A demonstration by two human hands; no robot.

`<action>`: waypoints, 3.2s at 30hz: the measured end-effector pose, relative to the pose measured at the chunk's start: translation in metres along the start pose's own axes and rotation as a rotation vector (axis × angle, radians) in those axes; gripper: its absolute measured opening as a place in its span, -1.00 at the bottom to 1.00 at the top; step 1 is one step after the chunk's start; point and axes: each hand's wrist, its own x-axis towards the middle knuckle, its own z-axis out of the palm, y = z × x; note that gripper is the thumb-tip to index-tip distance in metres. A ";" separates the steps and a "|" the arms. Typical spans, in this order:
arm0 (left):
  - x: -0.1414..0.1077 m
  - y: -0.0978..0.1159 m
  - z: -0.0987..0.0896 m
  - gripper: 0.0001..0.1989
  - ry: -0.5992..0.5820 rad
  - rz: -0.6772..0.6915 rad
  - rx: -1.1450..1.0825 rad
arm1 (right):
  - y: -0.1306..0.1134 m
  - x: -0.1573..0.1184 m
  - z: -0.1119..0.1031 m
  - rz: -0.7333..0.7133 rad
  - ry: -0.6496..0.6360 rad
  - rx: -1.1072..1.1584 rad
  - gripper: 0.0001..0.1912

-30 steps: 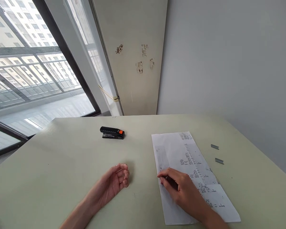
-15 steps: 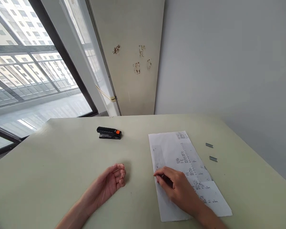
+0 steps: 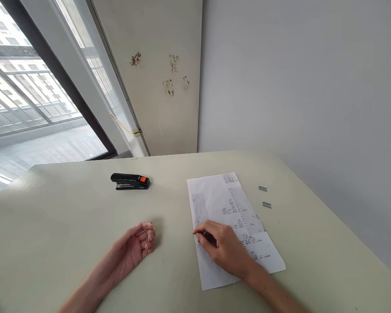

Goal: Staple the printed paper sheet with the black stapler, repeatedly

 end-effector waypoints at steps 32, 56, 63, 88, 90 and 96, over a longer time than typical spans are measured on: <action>0.000 0.000 0.000 -0.82 0.006 0.007 0.067 | 0.105 -0.020 -0.114 0.557 0.734 -0.751 -0.47; 0.002 0.000 0.000 -0.86 0.032 0.003 0.070 | 0.078 -0.006 -0.105 0.318 0.617 0.001 -0.55; 0.001 0.000 0.003 -0.85 0.036 0.019 0.116 | 0.069 -0.004 -0.097 0.311 0.532 0.064 -0.57; -0.084 -0.038 -0.023 -0.65 0.187 0.760 1.618 | 0.019 -0.040 -0.091 0.205 -0.114 -0.347 -0.76; -0.083 -0.029 -0.033 -0.56 0.176 0.741 1.696 | 0.014 -0.037 -0.073 0.170 -0.101 -0.324 -0.77; -0.079 -0.022 -0.049 -0.47 0.237 0.726 1.848 | -0.022 -0.006 0.000 0.032 -0.130 -0.036 -0.78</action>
